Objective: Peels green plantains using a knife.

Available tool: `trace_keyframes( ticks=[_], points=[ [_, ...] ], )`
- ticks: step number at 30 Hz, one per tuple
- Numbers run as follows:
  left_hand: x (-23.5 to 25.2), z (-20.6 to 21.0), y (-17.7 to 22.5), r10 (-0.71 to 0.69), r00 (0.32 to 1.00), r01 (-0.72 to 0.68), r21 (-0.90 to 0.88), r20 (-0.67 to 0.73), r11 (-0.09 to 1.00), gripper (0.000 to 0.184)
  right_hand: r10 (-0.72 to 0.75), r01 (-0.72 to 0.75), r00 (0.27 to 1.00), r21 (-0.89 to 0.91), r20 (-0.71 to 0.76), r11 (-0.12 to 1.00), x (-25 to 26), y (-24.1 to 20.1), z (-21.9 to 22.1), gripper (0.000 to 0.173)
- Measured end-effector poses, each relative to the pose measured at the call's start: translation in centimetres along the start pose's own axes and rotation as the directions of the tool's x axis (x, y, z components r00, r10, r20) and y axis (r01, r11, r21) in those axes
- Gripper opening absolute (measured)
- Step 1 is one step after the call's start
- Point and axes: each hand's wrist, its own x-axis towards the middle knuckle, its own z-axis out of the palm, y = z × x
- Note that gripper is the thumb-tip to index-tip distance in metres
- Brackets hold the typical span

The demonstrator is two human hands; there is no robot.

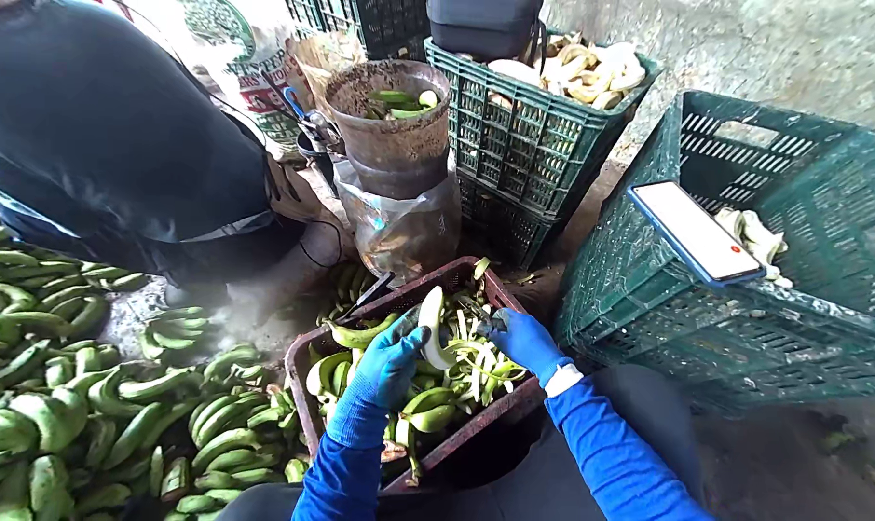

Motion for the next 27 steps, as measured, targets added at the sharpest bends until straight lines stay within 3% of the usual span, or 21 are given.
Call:
trace_keyframes(
  ticks=[3, 6, 8, 11, 15, 18, 21, 24, 27],
  points=[
    [-0.1, -1.2, 0.1, 0.024, 0.994, -0.039, -0.144, -0.103, 0.989, 0.043, -0.182, 0.185, 0.975, 0.016, -0.128, 0.983, -1.3, -0.1, -0.3, 0.053],
    [-0.3, -1.4, 0.4, 0.052, 0.988, -0.077, -0.172, -0.147, 0.982, 0.041, -0.492, 0.527, 0.841, 0.137, -0.224, 0.838, -2.2, 0.6, 0.2, 0.048],
    [-0.2, -1.2, 0.6, 0.048, 0.986, -0.075, -0.164, -0.159, 0.984, 0.039, -0.629, 0.665, 0.746, 0.204, -0.218, 0.718, -3.2, 0.4, 0.5, 0.049],
    [-0.5, -0.7, 0.3, 0.002, 0.991, -0.02, -0.13, -0.136, 0.991, 0.039, -0.693, 0.705, 0.708, 0.188, -0.136, 0.683, -4.1, 0.2, 1.2, 0.05],
    [-0.8, 0.9, 0.0, -0.055, 0.998, 0.056, -0.037, 0.031, 0.998, 0.047, -0.736, 0.75, 0.66, 0.187, -0.149, 0.635, -4.0, 0.3, 1.3, 0.043],
    [-0.9, 1.6, -0.2, -0.086, 0.989, 0.096, -0.082, 0.12, 0.992, 0.047, -0.722, 0.75, 0.66, 0.234, -0.208, 0.619, -4.2, 0.2, 0.9, 0.039],
    [-0.7, 1.8, -0.8, -0.076, 0.994, 0.086, -0.136, 0.082, 0.987, 0.04, -0.617, 0.682, 0.73, 0.254, -0.295, 0.686, -4.0, 0.0, 1.3, 0.042],
    [-0.5, 1.8, -0.6, -0.079, 0.997, 0.08, -0.107, 0.01, 0.991, 0.04, -0.402, 0.512, 0.845, 0.315, -0.353, 0.799, -2.9, -0.3, 1.1, 0.042],
    [-0.8, 1.5, 0.0, -0.051, 0.998, 0.047, -0.123, -0.029, 0.991, 0.04, -0.199, 0.301, 0.93, 0.329, -0.308, 0.895, -0.6, 1.0, -0.2, 0.045]
  ],
)
